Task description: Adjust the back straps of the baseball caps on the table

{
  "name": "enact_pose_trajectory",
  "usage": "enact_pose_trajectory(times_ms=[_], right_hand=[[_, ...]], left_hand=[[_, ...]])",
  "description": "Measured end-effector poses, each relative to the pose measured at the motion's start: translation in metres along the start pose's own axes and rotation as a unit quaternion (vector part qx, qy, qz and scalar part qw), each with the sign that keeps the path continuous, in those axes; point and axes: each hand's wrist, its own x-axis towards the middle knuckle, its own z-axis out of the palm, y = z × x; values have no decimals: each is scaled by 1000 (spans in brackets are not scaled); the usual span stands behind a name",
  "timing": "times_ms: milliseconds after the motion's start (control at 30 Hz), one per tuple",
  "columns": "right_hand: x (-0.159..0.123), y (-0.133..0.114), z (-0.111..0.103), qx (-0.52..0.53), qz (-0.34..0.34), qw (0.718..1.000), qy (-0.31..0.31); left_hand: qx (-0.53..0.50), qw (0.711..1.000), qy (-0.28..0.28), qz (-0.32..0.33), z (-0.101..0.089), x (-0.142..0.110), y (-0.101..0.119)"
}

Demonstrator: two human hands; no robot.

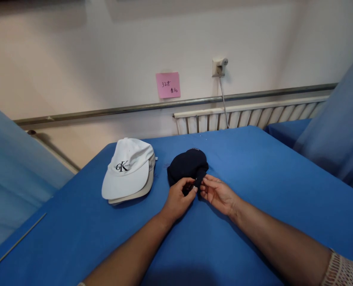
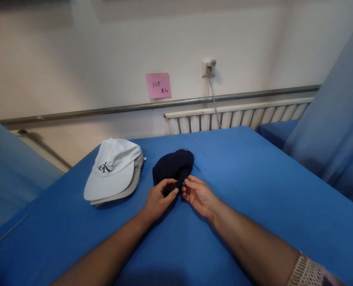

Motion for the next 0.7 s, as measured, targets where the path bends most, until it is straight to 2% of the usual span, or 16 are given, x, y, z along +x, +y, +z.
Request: enact_pose_trajectory(times_ms=[233,467,600,700], right_hand=[[-1,0,0,22,0,1000,-10],[0,2,1,18,-17,999,35],[1,3,0,28,-6,999,17],[1,4,0,38,12,999,35]], left_hand=[[17,1000,-3,15,-1,0,0],[68,997,-21,37,-4,0,0],[86,994,-4,64,-2,-2,3],[98,992,15,84,-1,-4,4]])
